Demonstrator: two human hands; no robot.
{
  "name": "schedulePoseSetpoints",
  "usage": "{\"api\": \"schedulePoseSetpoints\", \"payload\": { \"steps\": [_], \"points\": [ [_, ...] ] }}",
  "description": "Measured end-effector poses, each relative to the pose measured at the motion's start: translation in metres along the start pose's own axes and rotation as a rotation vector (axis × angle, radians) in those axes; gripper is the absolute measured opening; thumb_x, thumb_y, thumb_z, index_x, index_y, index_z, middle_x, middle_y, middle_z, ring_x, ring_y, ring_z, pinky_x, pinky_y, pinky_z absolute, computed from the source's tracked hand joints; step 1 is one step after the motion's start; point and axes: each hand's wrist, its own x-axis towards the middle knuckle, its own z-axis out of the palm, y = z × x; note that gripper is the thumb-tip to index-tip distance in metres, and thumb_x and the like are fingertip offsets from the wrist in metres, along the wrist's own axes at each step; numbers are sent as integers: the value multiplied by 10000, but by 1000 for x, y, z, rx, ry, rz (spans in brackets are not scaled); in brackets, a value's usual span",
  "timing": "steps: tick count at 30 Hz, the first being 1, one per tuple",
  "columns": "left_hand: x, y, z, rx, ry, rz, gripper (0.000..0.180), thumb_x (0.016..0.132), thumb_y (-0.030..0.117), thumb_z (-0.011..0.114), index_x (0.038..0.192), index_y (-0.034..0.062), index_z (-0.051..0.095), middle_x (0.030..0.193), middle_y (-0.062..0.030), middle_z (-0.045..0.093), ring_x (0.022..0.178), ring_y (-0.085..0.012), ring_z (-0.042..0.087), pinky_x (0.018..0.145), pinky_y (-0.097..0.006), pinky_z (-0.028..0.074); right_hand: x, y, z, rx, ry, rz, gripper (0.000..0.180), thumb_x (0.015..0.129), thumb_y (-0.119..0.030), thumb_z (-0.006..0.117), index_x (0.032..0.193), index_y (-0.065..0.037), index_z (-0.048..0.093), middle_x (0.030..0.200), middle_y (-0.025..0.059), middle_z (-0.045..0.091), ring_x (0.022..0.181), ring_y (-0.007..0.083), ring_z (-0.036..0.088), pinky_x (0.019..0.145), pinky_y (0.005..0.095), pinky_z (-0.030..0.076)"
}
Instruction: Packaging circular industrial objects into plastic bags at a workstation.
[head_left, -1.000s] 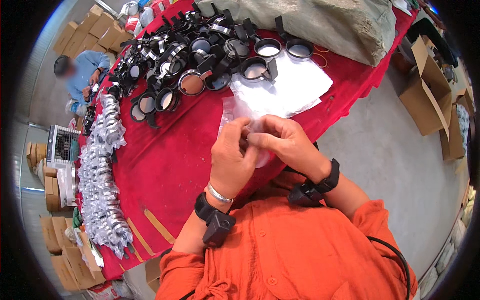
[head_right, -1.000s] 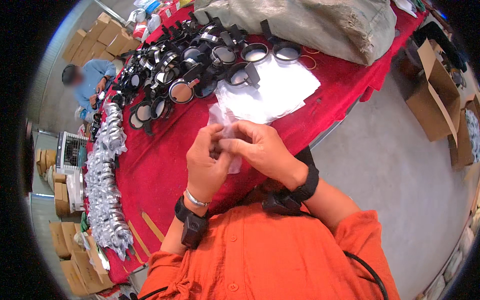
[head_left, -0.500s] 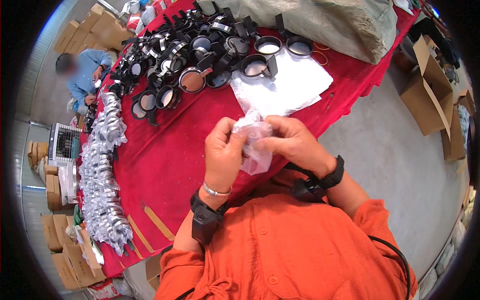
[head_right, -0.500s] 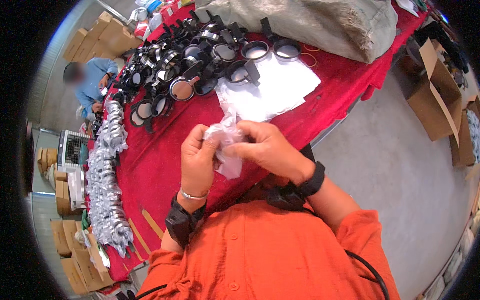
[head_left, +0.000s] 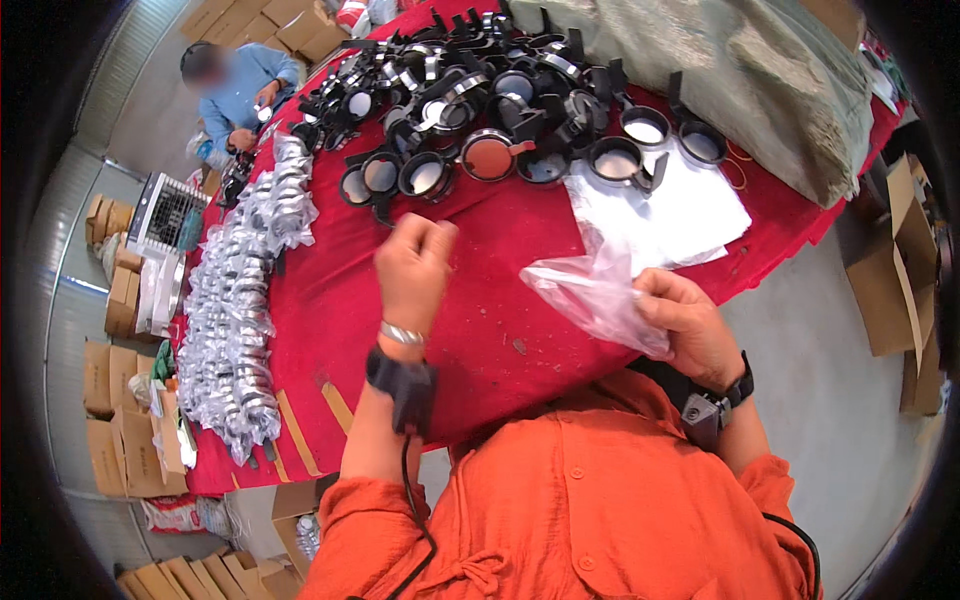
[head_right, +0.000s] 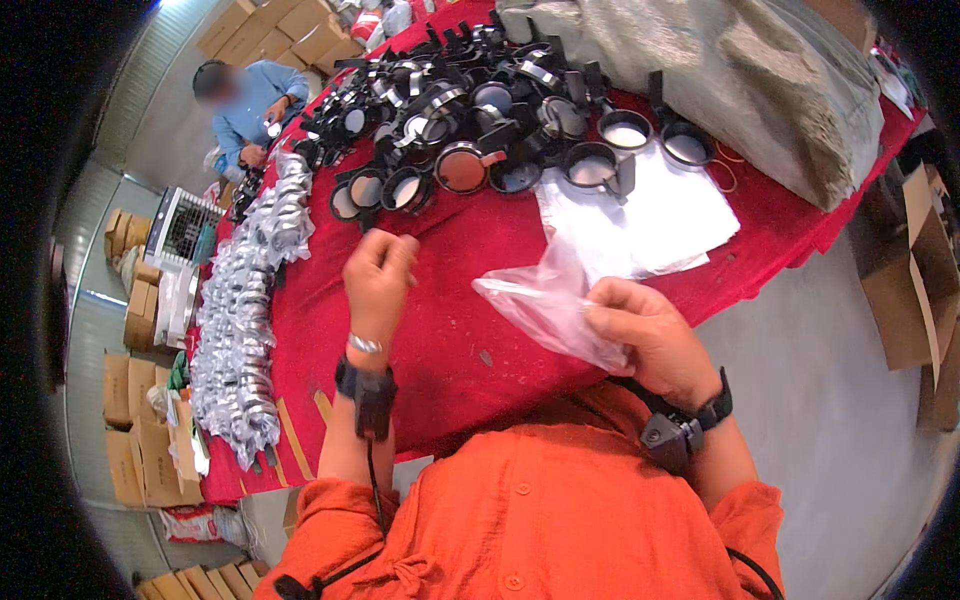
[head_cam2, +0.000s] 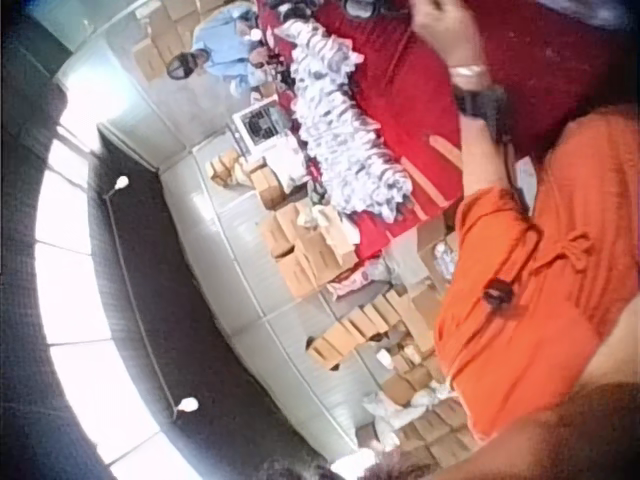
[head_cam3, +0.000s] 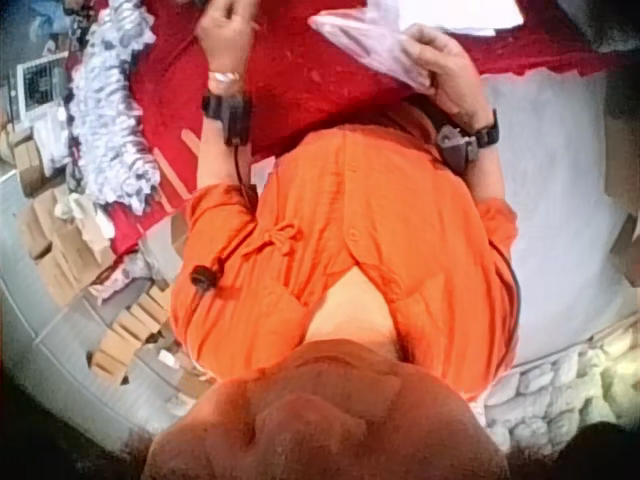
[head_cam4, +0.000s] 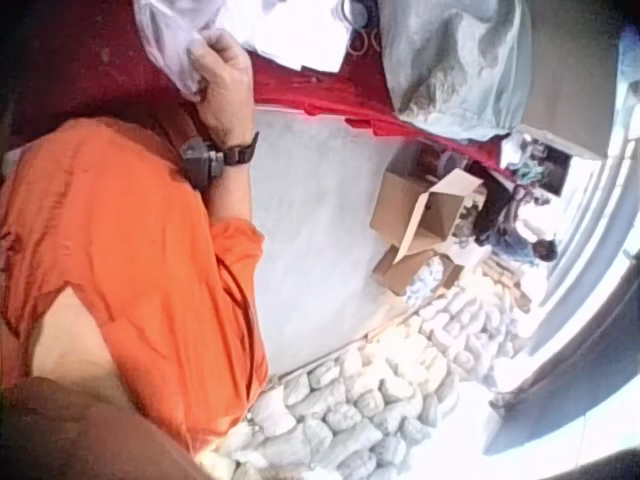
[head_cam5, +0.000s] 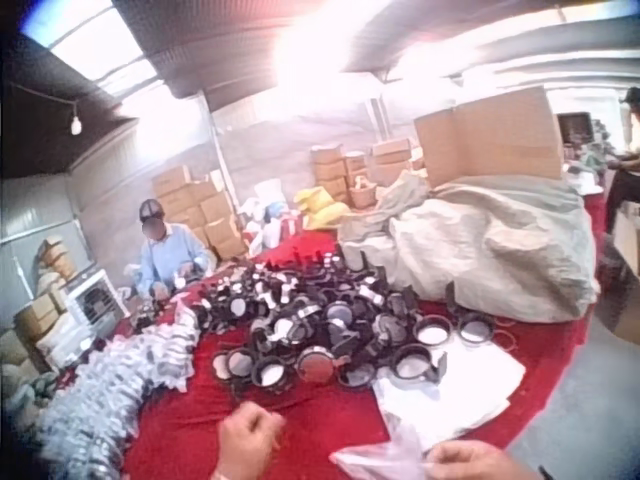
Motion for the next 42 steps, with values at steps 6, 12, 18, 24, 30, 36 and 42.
{"api": "schedulePoseSetpoints", "payload": {
  "steps": [6, 12, 18, 24, 30, 36, 42],
  "points": [
    [67, -96, -31, 662, 277, 53, 277, 773, 196, 645, 936, -6, 548, 728, -173, 586, 722, -367, 589, 722, -443, 478, 9, 2, 15, 25, 19, -18, 99, 881, -173, 594, 845, -93, 548, 658, -56, 514, 491, 29, 436, 423, 178, 319],
    [46, -51, -51, 352, -122, -567, 315, 729, 60, 531, 1041, 12, 542, 818, -227, 627, 823, -401, 615, 731, -463, 484, 11, 0, 12, -36, 72, 1, 103, 899, -182, 574, 837, -104, 546, 645, -80, 485, 486, 18, 403, 425, 175, 300],
    [-5, -81, -77, 705, -101, -39, 350, 755, 133, 608, 1080, 24, 538, 823, -205, 615, 814, -401, 596, 737, -455, 476, 21, 2, 17, -32, 114, -38, 98, 912, -175, 562, 846, -103, 557, 657, -86, 481, 502, 10, 394, 427, 177, 283],
    [4, -84, -52, 414, 34, -30, 204, 832, 111, 588, 1013, 17, 578, 866, -142, 640, 784, -341, 611, 667, -377, 482, 30, 8, 24, -30, 71, -81, 106, 918, -197, 565, 866, -104, 561, 690, -95, 493, 532, -2, 412, 436, 176, 288],
    [-36, 15, -24, -806, -495, -335, 489, 874, 123, 555, 1326, 31, 394, 1030, -81, 625, 873, -165, 634, 649, -262, 554, 27, 7, 19, 64, 73, -109, 104, 927, -201, 553, 880, -109, 562, 721, -95, 516, 570, -7, 441, 471, 165, 328],
    [-40, 51, 13, -917, -708, -497, 273, 832, 73, 633, 1073, -41, 578, 884, -28, 610, 669, -92, 580, 588, -243, 530, 25, 11, 23, 173, -5, -141, 109, 930, -200, 547, 889, -101, 567, 758, -66, 563, 624, 6, 501, 500, 167, 353],
    [-53, 51, 39, -150, -257, 170, 260, 764, 41, 655, 1005, -45, 611, 802, -140, 596, 659, -234, 604, 593, -329, 475, 11, 3, 27, -76, 80, -286, 95, 917, -152, 548, 877, -74, 581, 763, -38, 585, 645, 27, 518, 531, 175, 366]
  ]
}}
